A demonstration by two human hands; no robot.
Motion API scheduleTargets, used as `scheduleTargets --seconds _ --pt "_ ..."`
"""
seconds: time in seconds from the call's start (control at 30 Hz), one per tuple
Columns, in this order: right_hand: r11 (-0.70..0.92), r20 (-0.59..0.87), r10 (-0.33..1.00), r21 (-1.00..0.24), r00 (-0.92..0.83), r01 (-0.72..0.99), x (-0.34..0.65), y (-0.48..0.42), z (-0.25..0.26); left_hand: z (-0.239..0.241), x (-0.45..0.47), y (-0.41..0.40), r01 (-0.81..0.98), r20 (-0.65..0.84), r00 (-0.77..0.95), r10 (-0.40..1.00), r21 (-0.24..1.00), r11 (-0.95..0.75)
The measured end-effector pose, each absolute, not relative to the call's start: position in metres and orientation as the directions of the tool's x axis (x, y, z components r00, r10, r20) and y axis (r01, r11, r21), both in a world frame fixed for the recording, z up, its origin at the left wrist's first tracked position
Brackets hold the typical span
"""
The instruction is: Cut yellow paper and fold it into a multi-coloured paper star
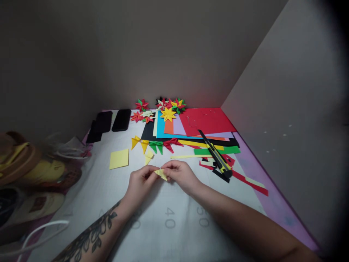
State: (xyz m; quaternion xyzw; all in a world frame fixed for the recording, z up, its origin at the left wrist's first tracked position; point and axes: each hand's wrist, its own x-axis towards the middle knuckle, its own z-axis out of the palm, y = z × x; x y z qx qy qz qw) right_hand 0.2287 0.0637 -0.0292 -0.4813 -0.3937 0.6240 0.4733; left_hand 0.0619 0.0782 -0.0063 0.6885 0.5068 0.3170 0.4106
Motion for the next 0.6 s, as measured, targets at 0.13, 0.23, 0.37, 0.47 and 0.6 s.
scheduleTargets --seconds 0.13,0.23,0.37,0.47,0.6 --pt "-0.254 -0.235 0.966 -0.945 -0.109 -0.208 0.2283 0.0626 -0.0278 -0.007 0.0621 0.0779 0.462 0.058 0.314 0.948 0.863 -0.206" --pt "-0.264 -0.243 0.963 -0.934 -0.114 -0.243 0.2289 0.0631 -0.0276 -0.0087 0.061 0.0776 0.495 0.118 0.328 0.937 0.824 -0.277" --pt "-0.269 -0.243 0.962 -0.926 -0.125 -0.264 0.2291 0.0641 -0.0297 -0.0113 0.0592 0.0765 0.509 0.195 0.366 0.91 0.777 -0.371" --pt "-0.289 -0.259 0.956 -0.913 -0.138 -0.287 0.228 0.0642 -0.0312 -0.0114 0.0591 0.0761 0.522 0.206 0.369 0.906 0.761 -0.385" --pt "-0.334 -0.299 0.943 -0.86 -0.148 -0.387 0.2261 0.0639 -0.0303 -0.0088 0.0605 0.0762 0.529 0.205 0.339 0.918 0.766 -0.366"
